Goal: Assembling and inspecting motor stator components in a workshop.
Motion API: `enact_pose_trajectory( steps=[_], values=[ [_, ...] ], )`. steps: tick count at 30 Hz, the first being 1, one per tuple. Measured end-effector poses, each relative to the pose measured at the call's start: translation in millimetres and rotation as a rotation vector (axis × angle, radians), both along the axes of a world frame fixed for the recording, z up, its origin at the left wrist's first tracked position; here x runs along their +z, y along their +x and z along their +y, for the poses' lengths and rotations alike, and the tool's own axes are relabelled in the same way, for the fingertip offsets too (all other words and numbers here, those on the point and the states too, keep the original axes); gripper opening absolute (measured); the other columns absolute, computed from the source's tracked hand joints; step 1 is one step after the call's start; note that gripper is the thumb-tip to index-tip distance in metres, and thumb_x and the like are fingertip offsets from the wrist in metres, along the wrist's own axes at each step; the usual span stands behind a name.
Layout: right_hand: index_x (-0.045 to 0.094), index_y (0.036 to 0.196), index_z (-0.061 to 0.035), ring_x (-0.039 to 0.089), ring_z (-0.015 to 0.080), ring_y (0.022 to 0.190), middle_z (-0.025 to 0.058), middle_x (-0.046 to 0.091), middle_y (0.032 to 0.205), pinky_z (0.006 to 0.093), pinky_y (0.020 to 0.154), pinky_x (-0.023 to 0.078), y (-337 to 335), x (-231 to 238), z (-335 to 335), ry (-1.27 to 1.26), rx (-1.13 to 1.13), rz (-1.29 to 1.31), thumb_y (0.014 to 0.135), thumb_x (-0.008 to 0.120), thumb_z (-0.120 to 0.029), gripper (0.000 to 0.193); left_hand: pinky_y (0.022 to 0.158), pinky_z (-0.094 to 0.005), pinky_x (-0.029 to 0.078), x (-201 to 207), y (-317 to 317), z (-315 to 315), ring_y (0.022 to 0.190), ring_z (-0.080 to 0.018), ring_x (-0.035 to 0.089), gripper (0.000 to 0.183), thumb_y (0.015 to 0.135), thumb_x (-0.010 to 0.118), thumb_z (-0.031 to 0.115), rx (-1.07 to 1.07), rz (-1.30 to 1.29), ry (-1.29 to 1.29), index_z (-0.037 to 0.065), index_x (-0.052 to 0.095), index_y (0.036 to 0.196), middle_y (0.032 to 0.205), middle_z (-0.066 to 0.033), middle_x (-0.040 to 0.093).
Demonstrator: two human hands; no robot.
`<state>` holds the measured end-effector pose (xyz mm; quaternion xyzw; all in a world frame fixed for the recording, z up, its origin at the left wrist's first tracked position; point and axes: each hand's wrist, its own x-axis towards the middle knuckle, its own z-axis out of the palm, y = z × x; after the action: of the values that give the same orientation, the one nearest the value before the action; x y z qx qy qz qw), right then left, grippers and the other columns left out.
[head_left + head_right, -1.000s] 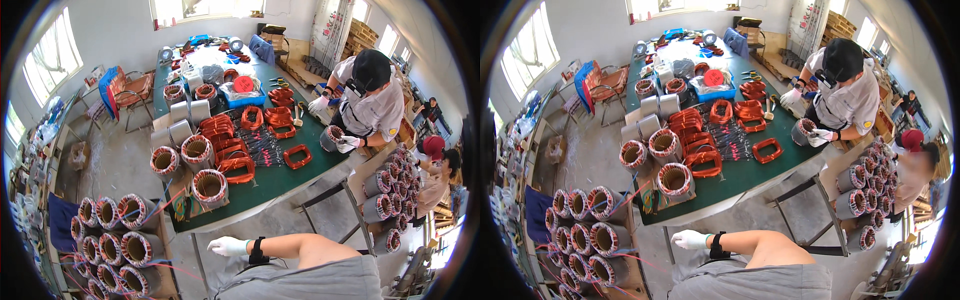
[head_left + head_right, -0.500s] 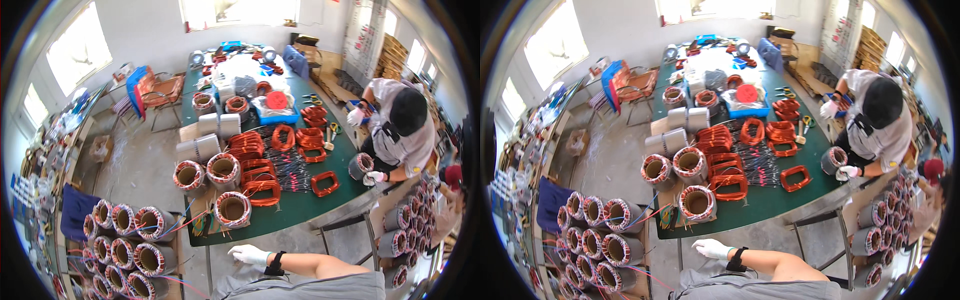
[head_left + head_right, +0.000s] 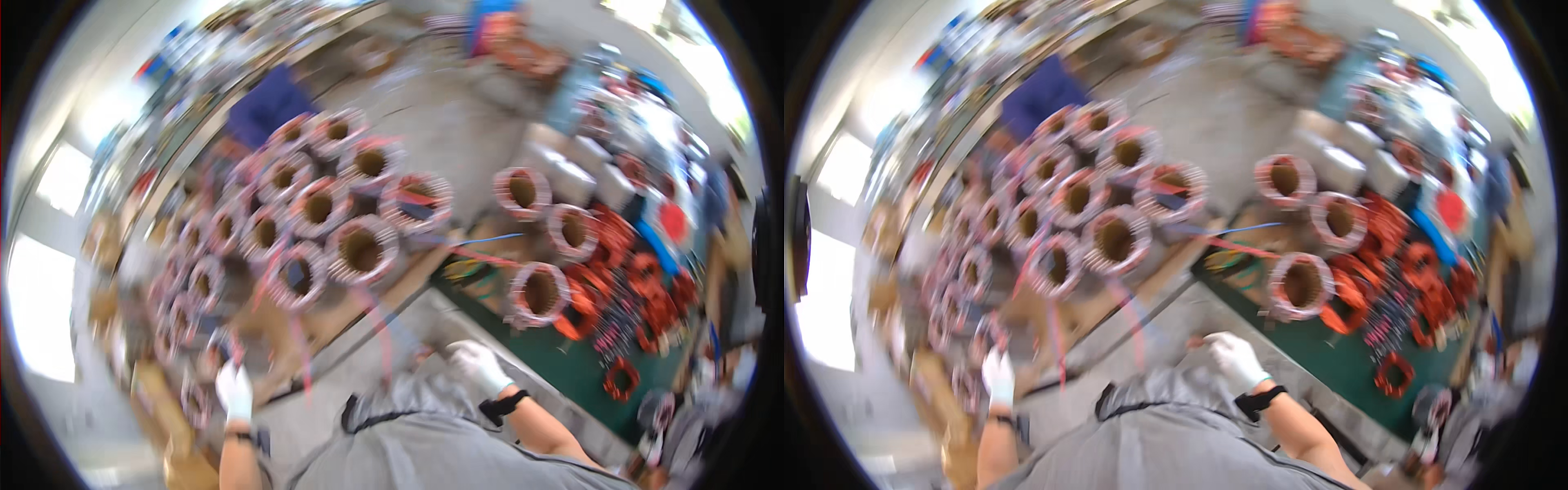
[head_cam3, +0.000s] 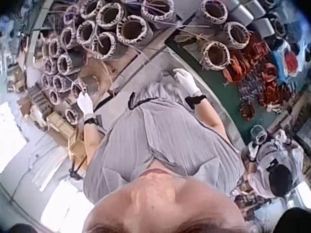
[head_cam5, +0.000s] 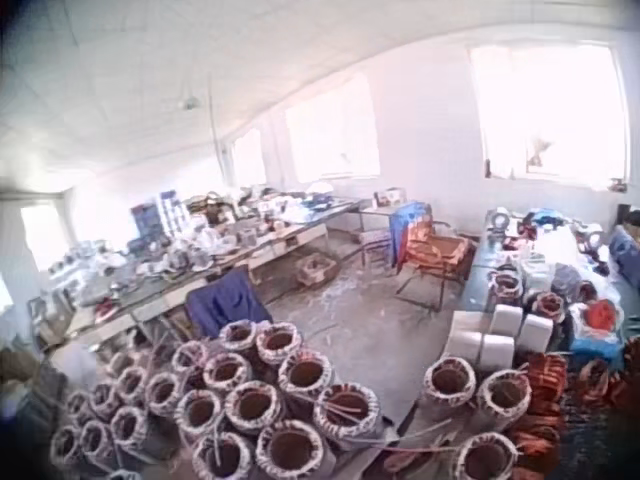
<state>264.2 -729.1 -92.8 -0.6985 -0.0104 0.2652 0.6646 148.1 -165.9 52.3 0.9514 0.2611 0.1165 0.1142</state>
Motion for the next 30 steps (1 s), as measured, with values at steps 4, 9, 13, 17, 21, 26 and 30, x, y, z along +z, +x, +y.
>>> enact_pose_trajectory(
  steps=[4,9,13,17,21,26,30],
  values=[
    [0.067,0.122,0.0009,0.065,0.0124,0.08,0.0066,0.071,0.096,0.0274,0.075,0.052,28.6,26.9,34.2,-0.136,0.077,0.093,0.102,0.054,-0.01,0.026,0.094,-0.0506,0.051,-19.2,-42.2,23.2,0.104,-0.0432,0.064,0.041,0.087,0.067,0.016,-0.033,-0.04,0.289,0.001,0.065,0.125,0.114,-0.0225,0.069],
    [0.068,0.123,-0.0014,0.065,0.0125,0.075,0.0081,0.072,0.087,0.0271,0.071,0.052,31.0,12.2,63.3,-0.211,0.233,0.033,0.101,0.051,-0.013,0.03,0.114,-0.0481,0.041,-4.1,-88.1,-16.7,0.132,-0.0396,0.053,0.057,0.087,0.068,0.012,-0.022,-0.035,0.171,0.0,0.054,0.141,0.144,-0.022,0.055],
    [0.066,0.12,0.002,0.064,0.0114,0.077,0.0065,0.069,0.091,0.0254,0.069,0.05,16.3,18.5,98.5,-0.201,0.345,-0.005,0.102,0.051,-0.01,0.026,0.111,-0.0487,0.042,-19.0,-165.2,-35.5,0.13,-0.0411,0.053,0.055,0.087,0.069,0.012,0.069,0.061,0.071,0.002,0.056,0.139,0.147,-0.0215,0.052],
    [0.067,0.122,0.0012,0.065,0.0128,0.078,0.0074,0.069,0.095,0.028,0.072,0.054,-13.9,28.9,144.0,-0.253,0.487,-0.002,0.104,0.051,-0.01,0.026,0.108,-0.0488,0.045,-49.8,-239.8,-38.7,0.126,-0.044,0.055,0.051,0.086,0.069,0.01,0.182,0.058,-0.061,0.0,0.058,0.135,0.143,-0.0249,0.055],
    [0.067,0.122,0.0014,0.066,0.0137,0.081,0.0082,0.07,0.096,0.0276,0.075,0.054,-46.9,58.9,211.3,-0.247,0.617,-0.149,0.105,0.05,-0.011,0.027,0.108,-0.0483,0.046,-68.7,-296.1,-38.2,0.126,-0.0449,0.056,0.05,0.086,0.068,0.008,0.225,0.009,-0.126,-0.001,0.058,0.134,0.141,-0.0269,0.056],
    [0.066,0.125,-0.0015,0.063,0.0118,0.083,0.0059,0.071,0.1,0.0271,0.076,0.053,-78.3,73.4,307.7,-0.131,0.849,-0.093,0.104,0.052,-0.01,0.027,0.107,-0.0475,0.047,-89.2,-367.1,-48.3,0.125,-0.0443,0.058,0.047,0.086,0.068,0.007,0.434,0.018,-0.16,-0.002,0.059,0.132,0.139,-0.027,0.058],
    [0.061,0.135,0.0005,0.067,0.015,0.093,0.0079,0.071,0.106,0.0287,0.084,0.054,-104.5,120.2,387.9,0.137,0.901,0.075,0.103,0.055,-0.013,0.035,0.102,-0.0471,0.051,-93.2,-428.9,-102.4,0.116,-0.0434,0.063,0.041,0.086,0.064,0.006,0.485,-0.08,-0.073,0.001,0.064,0.127,0.126,-0.0235,0.066]
  ],
)
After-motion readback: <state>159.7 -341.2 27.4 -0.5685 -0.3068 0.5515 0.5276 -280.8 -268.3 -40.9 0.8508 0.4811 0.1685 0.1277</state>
